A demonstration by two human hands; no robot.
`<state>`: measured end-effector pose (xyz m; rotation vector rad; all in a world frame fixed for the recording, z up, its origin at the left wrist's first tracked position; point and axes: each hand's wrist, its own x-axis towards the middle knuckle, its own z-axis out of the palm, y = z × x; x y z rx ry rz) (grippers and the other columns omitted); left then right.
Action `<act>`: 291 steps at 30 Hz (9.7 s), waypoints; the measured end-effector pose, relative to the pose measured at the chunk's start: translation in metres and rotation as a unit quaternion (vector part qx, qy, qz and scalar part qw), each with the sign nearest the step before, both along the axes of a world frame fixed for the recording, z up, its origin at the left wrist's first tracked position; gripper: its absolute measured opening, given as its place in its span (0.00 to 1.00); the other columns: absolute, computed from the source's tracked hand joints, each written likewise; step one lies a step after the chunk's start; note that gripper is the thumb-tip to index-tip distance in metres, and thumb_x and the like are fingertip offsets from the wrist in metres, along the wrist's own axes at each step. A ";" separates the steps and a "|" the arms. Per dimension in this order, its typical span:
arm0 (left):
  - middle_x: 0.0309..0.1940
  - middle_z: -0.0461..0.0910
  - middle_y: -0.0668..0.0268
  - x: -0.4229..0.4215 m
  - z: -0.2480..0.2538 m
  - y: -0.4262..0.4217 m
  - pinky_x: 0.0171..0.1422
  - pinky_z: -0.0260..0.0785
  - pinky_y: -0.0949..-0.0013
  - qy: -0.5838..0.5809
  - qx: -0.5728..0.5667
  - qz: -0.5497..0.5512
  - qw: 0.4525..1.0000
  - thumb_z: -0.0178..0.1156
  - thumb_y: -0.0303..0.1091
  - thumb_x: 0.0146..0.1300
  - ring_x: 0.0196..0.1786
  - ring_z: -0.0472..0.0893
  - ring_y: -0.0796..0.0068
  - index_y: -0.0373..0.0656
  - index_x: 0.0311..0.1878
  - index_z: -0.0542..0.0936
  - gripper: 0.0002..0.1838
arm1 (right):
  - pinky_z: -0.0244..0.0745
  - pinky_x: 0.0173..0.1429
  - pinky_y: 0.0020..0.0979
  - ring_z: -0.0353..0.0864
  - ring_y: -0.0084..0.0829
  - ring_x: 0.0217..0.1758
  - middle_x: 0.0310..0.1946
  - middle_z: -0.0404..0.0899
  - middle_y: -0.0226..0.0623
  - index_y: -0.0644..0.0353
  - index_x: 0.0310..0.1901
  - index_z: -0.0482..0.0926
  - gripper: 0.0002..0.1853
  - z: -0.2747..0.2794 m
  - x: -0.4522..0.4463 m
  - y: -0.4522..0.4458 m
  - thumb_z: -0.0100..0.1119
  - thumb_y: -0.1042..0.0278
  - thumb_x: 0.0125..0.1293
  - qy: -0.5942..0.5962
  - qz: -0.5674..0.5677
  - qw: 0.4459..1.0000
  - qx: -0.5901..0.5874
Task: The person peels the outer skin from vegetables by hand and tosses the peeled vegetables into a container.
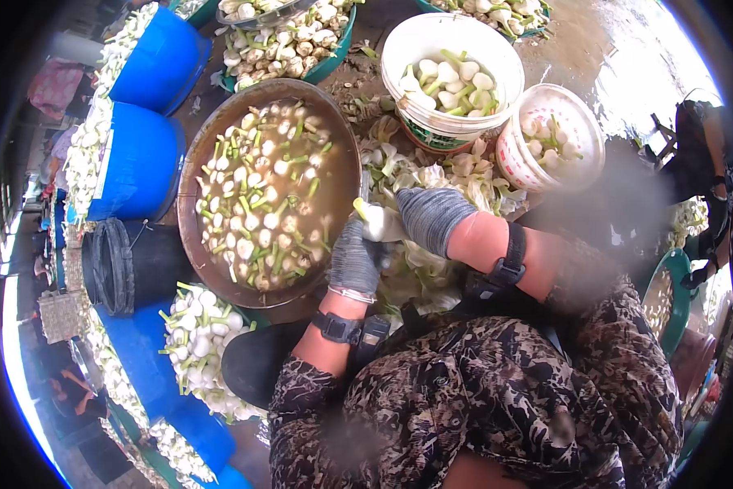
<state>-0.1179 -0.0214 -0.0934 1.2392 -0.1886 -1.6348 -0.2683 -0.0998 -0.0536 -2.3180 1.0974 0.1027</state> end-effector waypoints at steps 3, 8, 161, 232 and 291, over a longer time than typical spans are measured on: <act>0.33 0.77 0.72 -0.018 -0.007 -0.009 0.23 0.59 0.75 0.021 0.048 0.055 0.997 0.45 0.52 0.70 0.26 0.72 0.79 0.52 0.50 0.76 0.18 | 0.79 0.46 0.43 0.85 0.46 0.40 0.35 0.84 0.50 0.64 0.42 0.80 0.12 0.008 -0.009 -0.003 0.55 0.66 0.61 0.023 0.014 1.000 0.012; 0.35 0.78 0.73 -0.037 -0.010 -0.020 0.22 0.59 0.76 0.048 0.092 0.136 0.985 0.44 0.54 0.71 0.26 0.72 0.80 0.53 0.52 0.76 0.20 | 0.80 0.45 0.42 0.86 0.45 0.40 0.35 0.85 0.50 0.63 0.41 0.82 0.12 0.014 -0.022 -0.009 0.57 0.65 0.60 0.053 -0.001 0.998 0.035; 0.46 0.80 0.65 0.166 -0.076 -0.118 0.39 0.79 0.63 -0.364 0.145 -0.299 0.870 0.55 0.46 0.69 0.36 0.82 0.67 0.48 0.53 0.76 0.15 | 0.79 0.44 0.42 0.85 0.46 0.39 0.35 0.85 0.43 0.58 0.42 0.83 0.15 -0.026 -0.012 -0.018 0.59 0.58 0.57 0.079 0.157 0.984 0.019; 0.51 0.76 0.60 0.013 0.027 -0.009 0.53 0.79 0.63 -0.107 -0.250 -0.010 0.962 0.59 0.32 0.69 0.48 0.81 0.67 0.41 0.63 0.70 0.21 | 0.77 0.37 0.42 0.80 0.50 0.29 0.23 0.79 0.48 0.61 0.31 0.77 0.08 -0.008 0.007 -0.038 0.57 0.65 0.59 -0.323 -0.183 0.923 -0.099; 0.49 0.79 0.63 0.024 0.023 -0.004 0.53 0.77 0.70 -0.360 -0.185 -0.052 0.913 0.58 0.27 0.68 0.50 0.79 0.76 0.38 0.60 0.75 0.17 | 0.76 0.37 0.42 0.81 0.46 0.33 0.27 0.79 0.44 0.58 0.33 0.77 0.09 0.013 0.017 -0.014 0.61 0.62 0.58 -0.282 -0.071 0.952 -0.100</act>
